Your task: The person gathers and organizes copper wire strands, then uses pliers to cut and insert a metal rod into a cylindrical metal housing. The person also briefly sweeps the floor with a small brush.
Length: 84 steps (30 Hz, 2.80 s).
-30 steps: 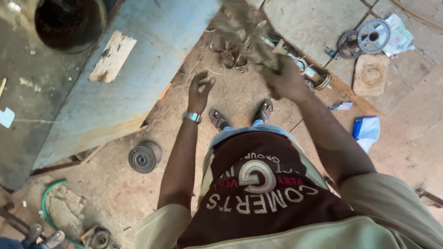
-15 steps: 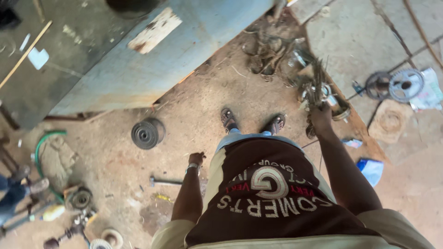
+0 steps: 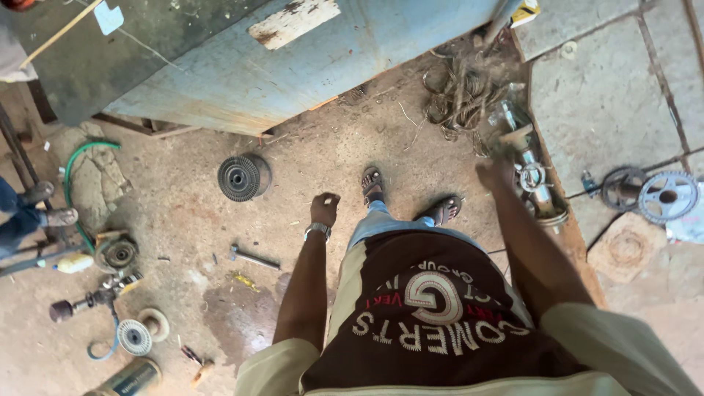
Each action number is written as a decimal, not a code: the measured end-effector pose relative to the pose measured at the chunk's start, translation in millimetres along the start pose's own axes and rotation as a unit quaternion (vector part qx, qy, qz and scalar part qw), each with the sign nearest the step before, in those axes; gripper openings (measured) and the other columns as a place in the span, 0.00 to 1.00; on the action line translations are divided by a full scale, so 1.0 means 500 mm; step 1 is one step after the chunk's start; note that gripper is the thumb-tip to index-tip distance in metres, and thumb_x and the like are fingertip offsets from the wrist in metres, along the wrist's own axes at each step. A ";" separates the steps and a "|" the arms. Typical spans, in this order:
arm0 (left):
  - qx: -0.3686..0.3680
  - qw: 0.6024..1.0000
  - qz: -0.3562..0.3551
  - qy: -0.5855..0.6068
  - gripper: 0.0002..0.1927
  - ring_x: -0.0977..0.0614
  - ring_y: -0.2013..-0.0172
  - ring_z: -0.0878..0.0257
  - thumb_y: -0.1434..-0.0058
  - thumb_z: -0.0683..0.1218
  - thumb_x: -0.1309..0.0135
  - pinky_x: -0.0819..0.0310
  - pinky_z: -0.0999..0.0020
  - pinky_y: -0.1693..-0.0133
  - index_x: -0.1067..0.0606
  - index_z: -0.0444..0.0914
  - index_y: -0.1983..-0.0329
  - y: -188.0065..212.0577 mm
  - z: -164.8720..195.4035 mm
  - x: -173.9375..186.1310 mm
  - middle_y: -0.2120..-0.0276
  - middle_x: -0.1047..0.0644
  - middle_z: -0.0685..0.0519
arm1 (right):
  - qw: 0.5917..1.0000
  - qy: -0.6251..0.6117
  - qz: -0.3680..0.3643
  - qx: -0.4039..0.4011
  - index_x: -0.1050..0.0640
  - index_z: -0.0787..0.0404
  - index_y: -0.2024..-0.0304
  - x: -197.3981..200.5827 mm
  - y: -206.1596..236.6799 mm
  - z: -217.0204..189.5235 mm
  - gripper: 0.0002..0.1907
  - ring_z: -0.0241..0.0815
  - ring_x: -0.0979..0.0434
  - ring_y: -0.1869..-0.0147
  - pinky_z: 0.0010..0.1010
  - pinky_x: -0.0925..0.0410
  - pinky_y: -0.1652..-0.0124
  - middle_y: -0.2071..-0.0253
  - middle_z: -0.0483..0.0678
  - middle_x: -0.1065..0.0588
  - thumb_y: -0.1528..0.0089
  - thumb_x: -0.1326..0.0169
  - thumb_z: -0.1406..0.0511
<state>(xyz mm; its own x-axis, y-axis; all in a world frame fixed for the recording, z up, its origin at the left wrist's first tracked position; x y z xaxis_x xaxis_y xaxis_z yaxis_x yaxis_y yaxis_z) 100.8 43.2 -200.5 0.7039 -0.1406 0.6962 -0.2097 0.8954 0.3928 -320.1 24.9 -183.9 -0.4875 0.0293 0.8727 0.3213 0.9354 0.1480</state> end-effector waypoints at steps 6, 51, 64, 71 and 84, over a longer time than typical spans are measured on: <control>-0.004 0.950 -0.165 -0.264 0.19 0.16 0.59 0.50 0.33 0.56 0.48 0.23 0.55 0.52 0.15 0.47 0.76 0.101 -0.125 -0.062 0.64 0.16 0.47 | 0.926 0.132 -0.303 -0.184 0.18 0.70 0.54 -0.109 0.194 0.197 0.32 0.63 0.22 0.41 0.49 0.30 0.43 0.49 0.67 0.21 0.42 0.43 0.47; 0.282 0.957 -0.007 0.063 0.21 0.13 0.64 0.53 0.52 0.55 0.27 0.19 0.60 0.56 0.17 0.37 0.63 -0.323 -0.228 0.297 0.67 0.14 0.45 | 0.891 -0.256 -0.340 0.155 0.20 0.64 0.53 -0.312 -0.342 -0.723 0.09 0.42 0.17 0.52 0.33 0.25 0.51 0.56 0.52 0.18 0.35 0.44 0.69; 0.249 0.935 0.143 0.208 0.27 0.18 0.48 0.50 0.53 0.50 0.27 0.24 0.56 0.47 0.21 0.34 0.53 -0.410 -0.152 0.345 0.50 0.19 0.41 | 0.777 -0.109 -0.505 0.359 0.20 0.63 0.49 -0.351 -0.354 -0.906 0.14 0.44 0.18 0.49 0.37 0.27 0.47 0.50 0.54 0.19 0.37 0.40 0.66; 0.296 0.917 0.159 0.214 0.15 0.23 0.43 0.47 0.49 0.50 0.35 0.30 0.58 0.40 0.19 0.43 0.59 -0.322 -0.180 0.319 0.48 0.23 0.42 | 0.789 -0.065 -0.494 0.359 0.39 0.65 0.27 -0.382 -0.377 -0.949 0.36 0.48 0.17 0.56 0.34 0.27 0.58 0.44 0.61 0.23 0.37 0.42 0.72; 0.539 0.812 0.104 0.198 0.19 0.18 0.50 0.48 0.45 0.53 0.33 0.23 0.57 0.48 0.19 0.36 0.58 0.046 -0.238 0.144 0.53 0.18 0.42 | 0.746 -0.093 -0.524 0.400 0.52 0.72 0.21 -0.436 -0.333 -0.997 0.48 0.43 0.19 0.48 0.29 0.28 0.47 0.25 0.69 0.41 0.38 0.41 0.72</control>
<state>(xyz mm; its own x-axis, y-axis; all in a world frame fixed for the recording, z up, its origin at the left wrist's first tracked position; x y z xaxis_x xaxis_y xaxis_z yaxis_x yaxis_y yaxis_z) 227.5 103.9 -212.7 0.6950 0.3051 0.6510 -0.6742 -0.0379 0.7375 137.5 -312.8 -166.6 -0.2585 -0.8874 0.3816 -0.8663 0.3877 0.3149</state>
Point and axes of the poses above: each hand's wrist, its own y-axis away from the middle knuckle, its own x-axis out of the back of the hand, z = x × y, the point moved 6 cm from there along -y, towards the middle knuckle
